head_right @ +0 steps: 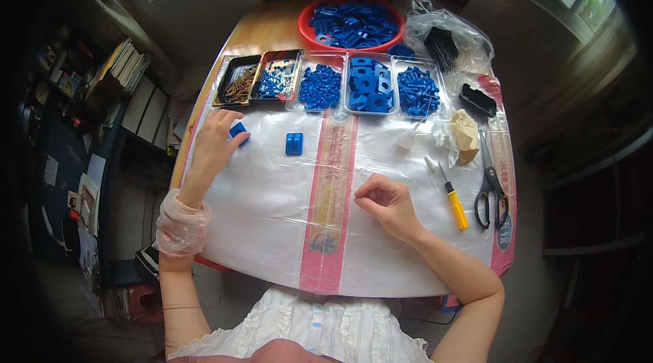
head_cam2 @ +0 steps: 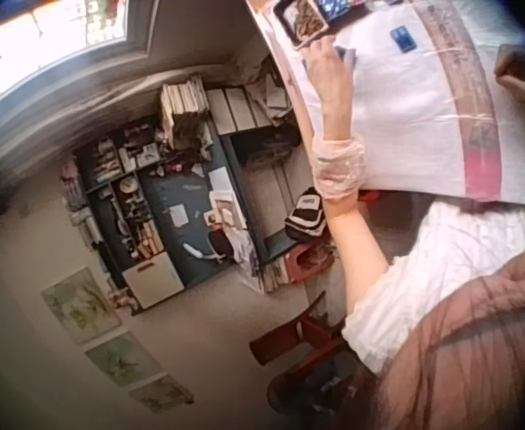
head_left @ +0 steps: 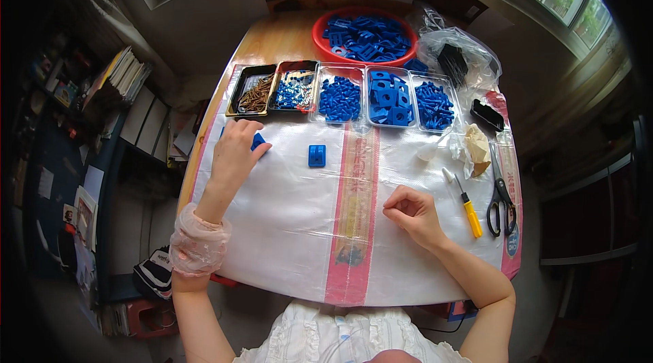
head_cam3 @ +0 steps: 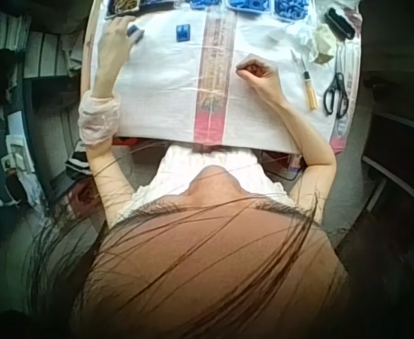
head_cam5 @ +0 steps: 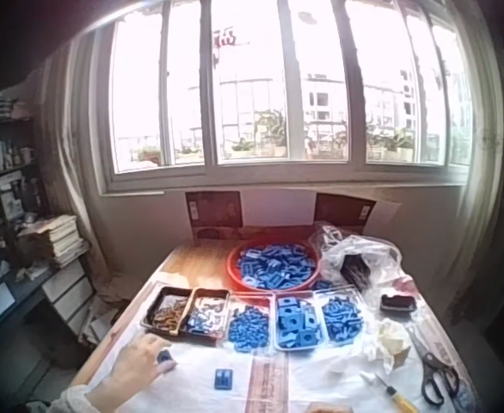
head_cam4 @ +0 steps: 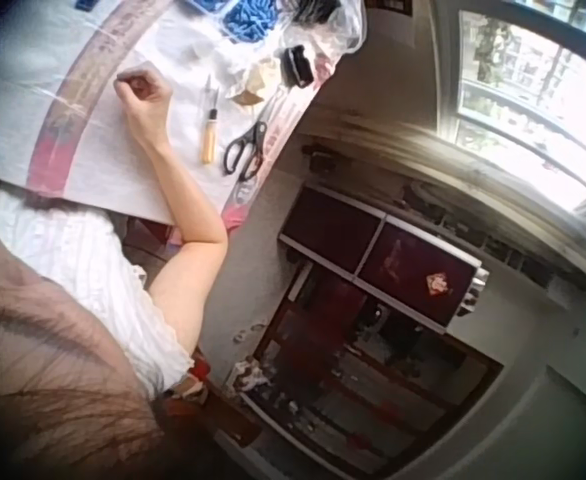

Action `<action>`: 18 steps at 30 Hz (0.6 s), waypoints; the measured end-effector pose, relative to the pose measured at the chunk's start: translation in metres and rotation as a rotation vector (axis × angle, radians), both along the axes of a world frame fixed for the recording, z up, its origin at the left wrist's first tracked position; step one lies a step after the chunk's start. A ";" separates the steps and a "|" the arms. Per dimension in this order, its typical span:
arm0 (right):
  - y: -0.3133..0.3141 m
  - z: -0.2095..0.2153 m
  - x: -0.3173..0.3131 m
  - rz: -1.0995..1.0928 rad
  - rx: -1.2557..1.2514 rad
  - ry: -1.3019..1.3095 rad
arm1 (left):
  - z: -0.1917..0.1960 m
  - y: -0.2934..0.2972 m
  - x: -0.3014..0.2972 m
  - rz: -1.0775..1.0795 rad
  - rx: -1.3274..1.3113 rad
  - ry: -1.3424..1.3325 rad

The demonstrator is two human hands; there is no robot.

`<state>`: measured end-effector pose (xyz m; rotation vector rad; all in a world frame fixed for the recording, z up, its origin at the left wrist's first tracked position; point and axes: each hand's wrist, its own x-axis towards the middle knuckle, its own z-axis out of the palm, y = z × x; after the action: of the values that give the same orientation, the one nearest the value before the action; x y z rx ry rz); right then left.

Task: Assembling blue plastic components and small metal parts into a larger unit.

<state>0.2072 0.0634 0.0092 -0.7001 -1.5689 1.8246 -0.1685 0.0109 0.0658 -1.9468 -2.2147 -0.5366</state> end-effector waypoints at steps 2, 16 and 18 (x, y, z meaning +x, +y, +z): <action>0.000 -0.001 0.000 0.001 0.004 -0.003 | 0.001 -0.006 -0.007 0.059 -0.080 0.022; 0.001 -0.001 0.002 0.012 0.009 -0.001 | -0.015 0.005 0.019 -0.170 -0.038 -0.441; 0.001 -0.001 0.001 0.012 0.014 0.004 | -0.018 0.007 0.027 -0.256 -0.010 -0.557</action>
<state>0.2081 0.0642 0.0082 -0.6822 -1.5848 1.8212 -0.1413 0.0180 0.0483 -2.3204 -2.2499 -1.2380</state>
